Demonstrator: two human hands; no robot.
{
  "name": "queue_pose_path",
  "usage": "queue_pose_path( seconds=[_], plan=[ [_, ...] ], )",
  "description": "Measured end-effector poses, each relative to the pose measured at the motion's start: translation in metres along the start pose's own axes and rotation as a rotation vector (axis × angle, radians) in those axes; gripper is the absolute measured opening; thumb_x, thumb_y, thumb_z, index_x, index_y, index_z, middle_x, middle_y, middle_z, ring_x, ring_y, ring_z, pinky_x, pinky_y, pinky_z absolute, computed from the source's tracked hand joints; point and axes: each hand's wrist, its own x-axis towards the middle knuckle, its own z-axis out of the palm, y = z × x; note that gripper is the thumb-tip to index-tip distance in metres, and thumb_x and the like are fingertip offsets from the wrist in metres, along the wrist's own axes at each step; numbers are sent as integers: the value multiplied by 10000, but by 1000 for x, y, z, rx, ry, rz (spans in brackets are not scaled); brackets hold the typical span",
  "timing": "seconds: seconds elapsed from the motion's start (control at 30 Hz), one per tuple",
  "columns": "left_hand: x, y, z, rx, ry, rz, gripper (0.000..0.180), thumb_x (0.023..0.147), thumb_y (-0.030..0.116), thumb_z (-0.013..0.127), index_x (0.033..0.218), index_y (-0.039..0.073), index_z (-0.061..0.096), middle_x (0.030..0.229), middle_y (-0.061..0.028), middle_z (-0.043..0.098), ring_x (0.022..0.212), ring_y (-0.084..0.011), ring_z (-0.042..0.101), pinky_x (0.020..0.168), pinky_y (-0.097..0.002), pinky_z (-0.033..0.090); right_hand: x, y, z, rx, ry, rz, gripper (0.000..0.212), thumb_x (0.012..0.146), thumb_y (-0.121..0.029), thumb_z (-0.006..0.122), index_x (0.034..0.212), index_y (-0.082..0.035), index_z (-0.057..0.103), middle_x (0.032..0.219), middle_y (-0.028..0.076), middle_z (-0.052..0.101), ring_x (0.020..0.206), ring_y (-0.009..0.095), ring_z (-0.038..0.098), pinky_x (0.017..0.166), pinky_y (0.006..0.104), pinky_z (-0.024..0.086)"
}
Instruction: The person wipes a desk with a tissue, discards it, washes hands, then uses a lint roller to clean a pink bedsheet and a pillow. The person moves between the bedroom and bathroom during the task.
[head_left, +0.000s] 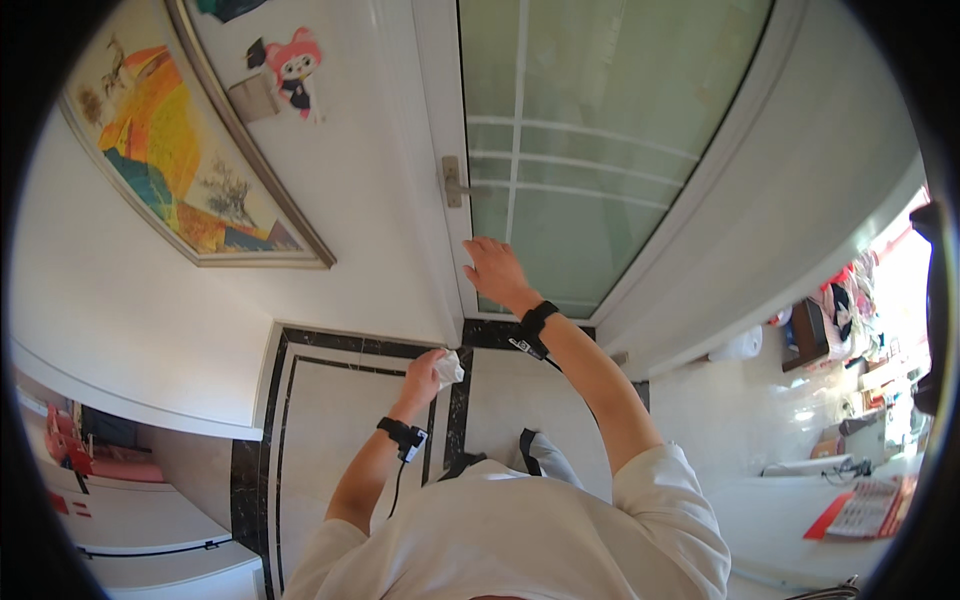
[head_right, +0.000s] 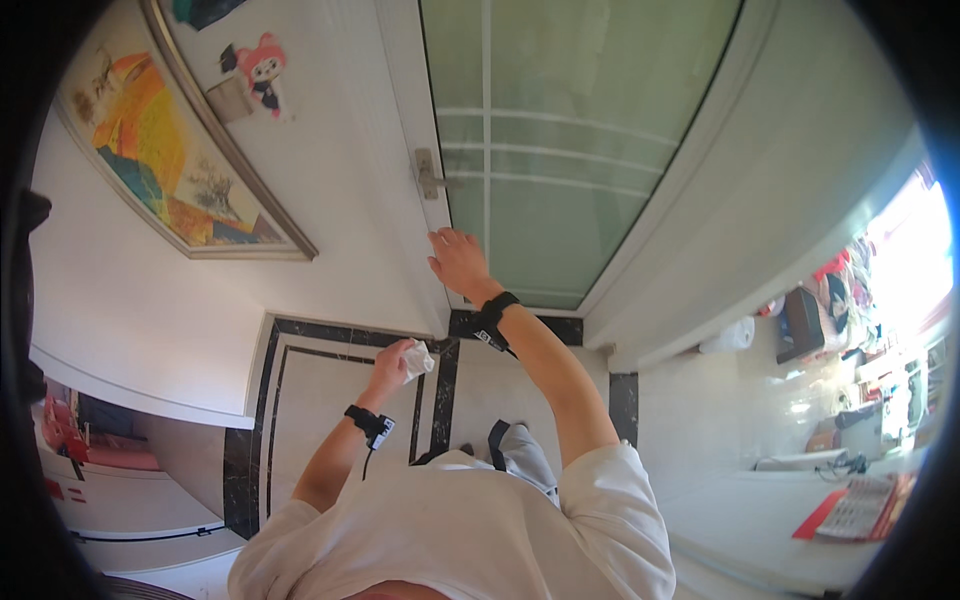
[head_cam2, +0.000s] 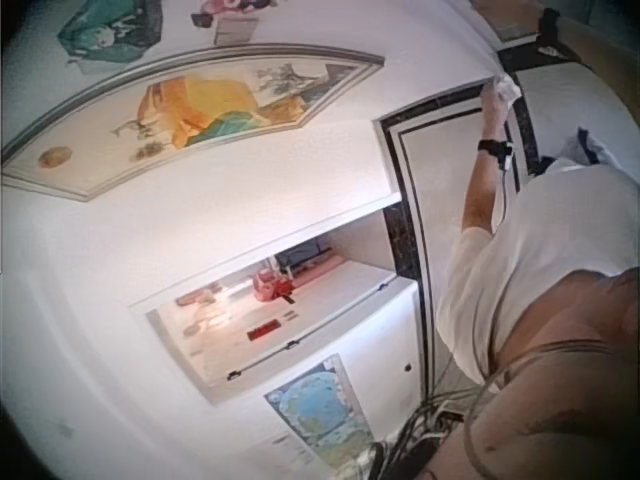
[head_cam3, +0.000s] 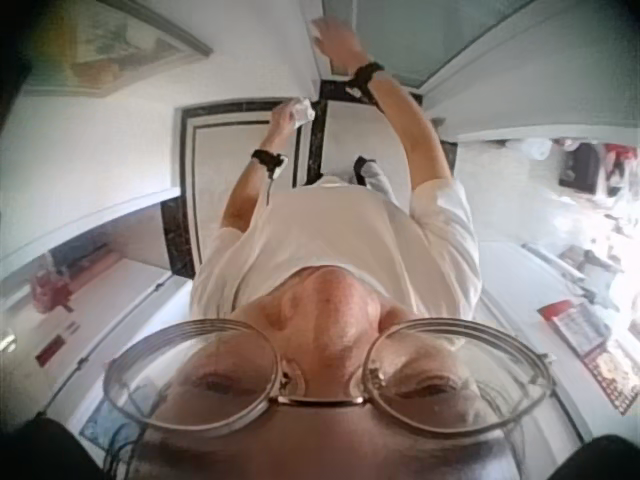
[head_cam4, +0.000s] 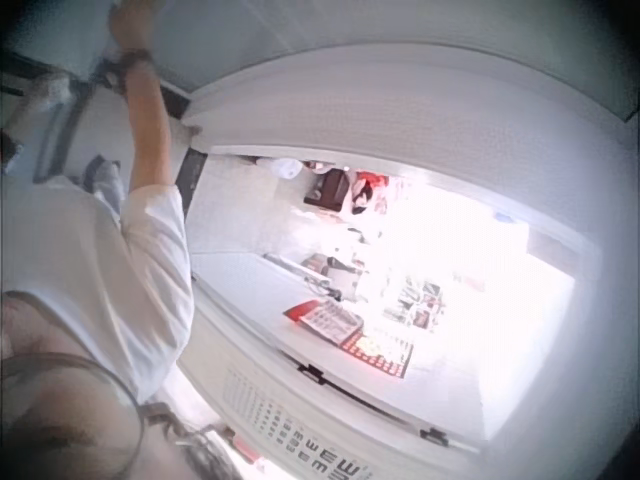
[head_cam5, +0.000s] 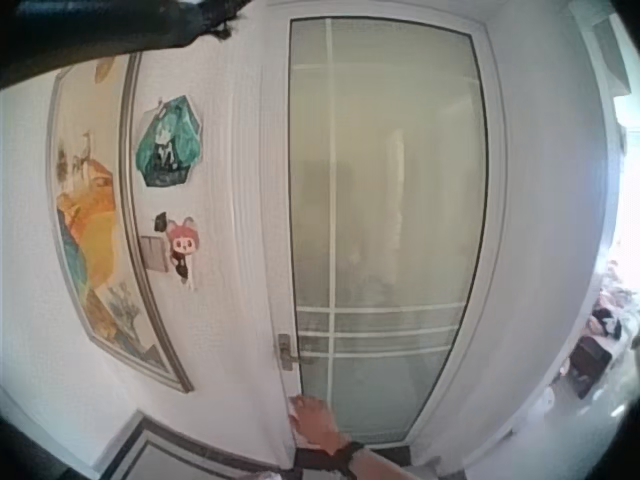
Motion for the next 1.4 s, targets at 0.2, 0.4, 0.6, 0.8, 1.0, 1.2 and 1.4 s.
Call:
queue_pose_path(
  seconds=[0.2,0.4,0.6,0.8,1.0,1.2,1.4],
  plan=[
    [113,-20,45,-14,98,-27,400,730,-106,447,1093,24,558,1027,-193,615,975,-371,579,844,-422,478,108,128,109,-76,123,-56,417,799,-218,622,1142,-16,497,1060,133,536,986,303,535,830,433,429],
    [206,-38,79,-7,80,-233,403,701,-96,442,1064,16,575,1029,-205,619,965,-389,575,833,-445,474,123,178,203,142,-21,41,176,826,-124,580,907,-15,467,864,151,553,748,324,582,687,426,474],
    [317,-70,109,8,101,-201,405,685,-113,446,1057,-11,570,1028,-229,608,947,-419,560,838,-462,458,157,238,229,161,-98,-144,143,827,-85,573,899,-23,466,759,123,565,624,259,601,556,364,497],
    [441,-110,133,-37,-39,-321,377,745,-102,456,1090,-21,584,1052,-237,608,974,-410,565,840,-439,456,229,325,247,65,-174,10,138,847,-106,537,926,-13,474,716,131,583,541,253,613,466,345,490],
    [565,-164,171,-66,73,-335,375,775,-62,469,1133,-12,567,1049,-235,611,974,-408,567,835,-433,458,311,455,227,16,-228,264,229,926,-166,407,1054,20,446,782,198,628,620,377,614,509,462,474],
    [658,-221,179,-108,-5,-403,397,777,-59,440,1154,-15,557,1057,-236,610,993,-397,572,863,-417,457,348,568,223,-135,-186,494,227,938,-143,367,1097,14,402,813,226,637,697,399,620,589,497,476],
    [744,-283,147,-138,74,-402,420,755,-62,444,1156,-7,555,1060,-233,611,1013,-390,571,883,-402,457,366,645,220,-374,-188,782,183,929,-166,431,1041,-25,398,828,221,637,744,388,634,583,493,490]
  ],
)
